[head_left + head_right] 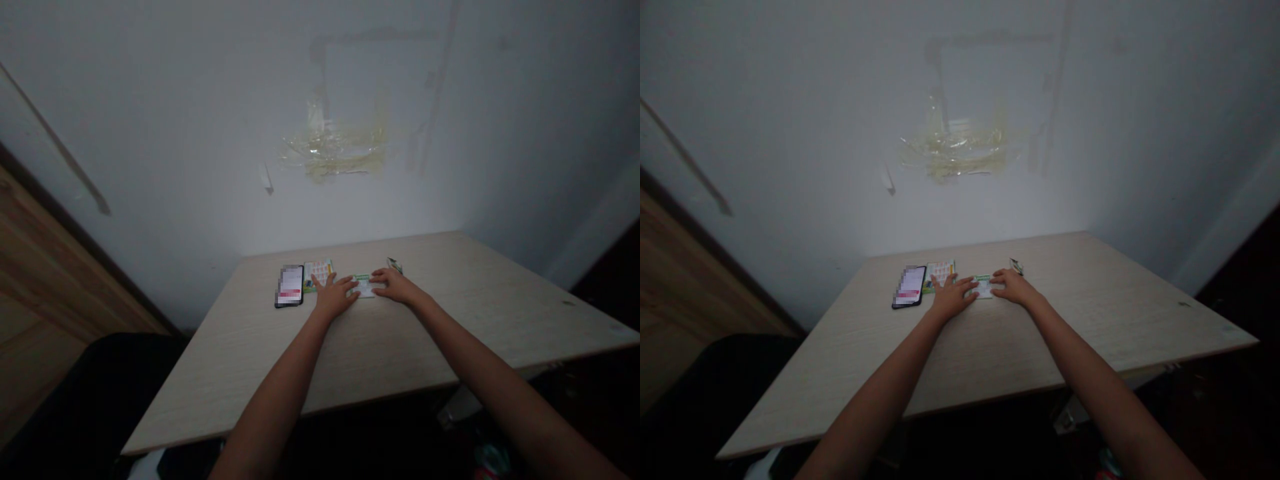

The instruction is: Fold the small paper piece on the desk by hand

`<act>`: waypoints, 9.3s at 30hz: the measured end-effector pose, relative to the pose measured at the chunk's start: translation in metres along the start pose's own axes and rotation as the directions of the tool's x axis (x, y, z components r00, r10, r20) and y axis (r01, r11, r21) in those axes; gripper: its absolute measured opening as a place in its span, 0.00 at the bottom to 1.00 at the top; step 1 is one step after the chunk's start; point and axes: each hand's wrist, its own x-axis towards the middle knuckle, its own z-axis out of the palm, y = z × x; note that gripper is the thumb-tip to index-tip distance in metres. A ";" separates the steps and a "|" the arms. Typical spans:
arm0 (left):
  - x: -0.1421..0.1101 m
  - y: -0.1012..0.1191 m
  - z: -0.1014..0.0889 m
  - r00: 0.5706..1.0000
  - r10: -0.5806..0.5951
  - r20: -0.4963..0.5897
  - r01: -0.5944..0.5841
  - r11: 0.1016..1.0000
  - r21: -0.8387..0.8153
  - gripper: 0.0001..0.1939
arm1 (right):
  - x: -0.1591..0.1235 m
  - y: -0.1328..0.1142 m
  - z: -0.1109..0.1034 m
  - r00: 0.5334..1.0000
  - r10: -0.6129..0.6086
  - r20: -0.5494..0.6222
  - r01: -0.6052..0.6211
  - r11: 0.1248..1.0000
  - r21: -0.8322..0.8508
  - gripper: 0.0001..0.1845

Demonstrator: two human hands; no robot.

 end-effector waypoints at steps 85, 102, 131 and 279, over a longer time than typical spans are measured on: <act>-0.006 0.003 0.000 0.994 0.027 -0.107 -0.026 1.000 0.008 0.21 | 0.004 -0.025 0.009 0.980 0.095 -0.173 -0.123 0.979 -0.162 0.17; -0.006 0.004 -0.002 0.997 0.003 -0.077 -0.001 1.000 0.030 0.21 | 0.006 -0.015 0.009 0.986 0.102 -0.135 -0.109 0.993 -0.041 0.12; -0.007 0.002 0.000 0.997 0.001 -0.076 -0.002 1.000 -0.007 0.22 | -0.004 0.003 0.003 1.000 -0.019 0.011 0.017 0.994 0.111 0.25; -0.009 0.001 -0.003 1.000 -0.022 -0.014 0.023 1.000 0.012 0.23 | -0.005 -0.002 0.001 0.999 -0.013 0.046 0.011 0.998 0.058 0.26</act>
